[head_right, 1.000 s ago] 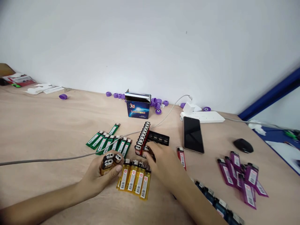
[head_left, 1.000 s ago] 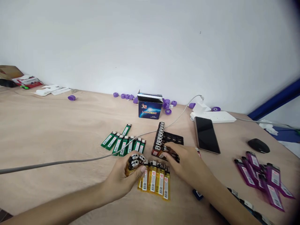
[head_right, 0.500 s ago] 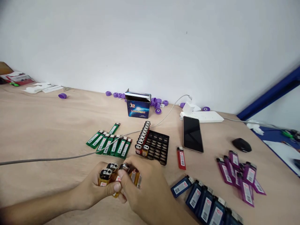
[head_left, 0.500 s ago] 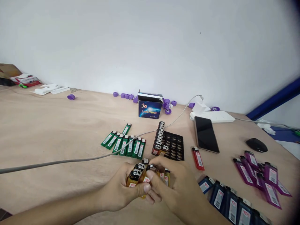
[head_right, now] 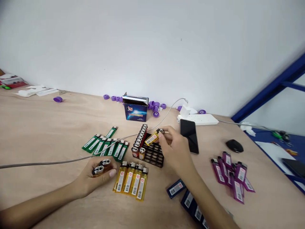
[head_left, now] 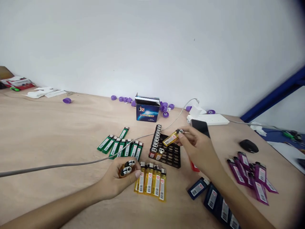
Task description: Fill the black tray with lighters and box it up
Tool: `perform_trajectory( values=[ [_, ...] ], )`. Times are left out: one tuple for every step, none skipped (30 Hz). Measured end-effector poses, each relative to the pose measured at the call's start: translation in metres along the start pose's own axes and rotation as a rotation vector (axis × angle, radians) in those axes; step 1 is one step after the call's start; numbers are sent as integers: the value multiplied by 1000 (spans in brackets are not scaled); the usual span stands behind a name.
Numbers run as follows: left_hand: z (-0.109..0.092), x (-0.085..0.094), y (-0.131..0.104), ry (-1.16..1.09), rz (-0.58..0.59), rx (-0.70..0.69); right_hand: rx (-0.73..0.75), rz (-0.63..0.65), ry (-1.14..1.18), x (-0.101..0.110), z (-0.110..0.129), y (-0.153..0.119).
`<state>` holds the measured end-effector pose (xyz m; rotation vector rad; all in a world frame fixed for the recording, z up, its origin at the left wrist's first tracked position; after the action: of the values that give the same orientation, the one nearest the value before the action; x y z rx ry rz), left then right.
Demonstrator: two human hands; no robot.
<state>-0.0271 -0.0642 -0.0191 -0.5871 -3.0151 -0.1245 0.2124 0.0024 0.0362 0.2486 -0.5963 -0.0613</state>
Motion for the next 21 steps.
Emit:
perform_trajectory(
  values=[
    [0, 1, 1, 2, -6, 4, 11, 30, -34, -5, -2, 0],
    [0, 2, 2, 0, -14, 9, 25, 60, -69, -9, -4, -1],
    [0, 2, 3, -3, -21, 14, 37, 91, -102, -14, -4, -3],
    [0, 2, 4, -4, -26, 22, 51, 125, -134, -18, -4, -4],
    [0, 2, 5, -3, -29, 29, 63, 158, -160, -22, -4, -6],
    [0, 2, 5, -2, -28, 34, 74, 190, -182, -25, -3, -8],
    [0, 1, 6, -2, -24, 40, 80, 219, -197, -27, -3, -9],
    [1, 1, 5, -4, -16, 48, 84, 243, -206, -29, -2, -11],
    [1, 0, 5, -7, -7, 58, 85, 265, -212, -31, -2, -11],
    [2, -1, 5, -11, 4, 67, 85, 284, -215, -33, -2, -12],
    [3, -1, 4, -17, 14, 76, 88, 298, -220, -35, -3, -12],
    [4, -1, 3, -23, 21, 83, 96, 307, -232, -36, -3, -12],
    [5, -1, 3, -31, 19, 84, 111, 309, -250, -37, -3, -13],
    [7, -1, 2, -46, 12, 77, 133, 305, -273, -38, -2, -13],
    [8, 0, 1, -78, 7, 73, 161, 298, -307, -39, -2, -14],
    [10, -1, 1, -141, 7, 73, 191, 293, -355, -40, -1, -15],
    [12, -2, 0, -239, 19, 74, 224, 295, -412, -42, 0, -17],
    [13, -4, 0, -361, 42, 81, 258, 306, -470, -44, 0, -19],
    [13, -7, 0, -494, 68, 92, 291, 327, -522, -46, 1, -21],
    [13, -9, 0, -615, 89, 103, 320, 359, -565, -48, 1, -23],
    [12, -11, 1, -711, 97, 110, 343, 395, -596, -50, 2, -25]
  ],
)
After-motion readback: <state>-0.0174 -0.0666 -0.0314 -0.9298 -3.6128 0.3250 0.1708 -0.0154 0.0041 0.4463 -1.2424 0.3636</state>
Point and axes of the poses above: each hand's wrist, its own y-axis towards the middle knuckle, its own x-axis out of the back of the hand, z = x × y, the point moved 5 cm from there along y, towards the middle knuckle, and after that the axes turned 6 degrees about -y, right-handed, at the moved point
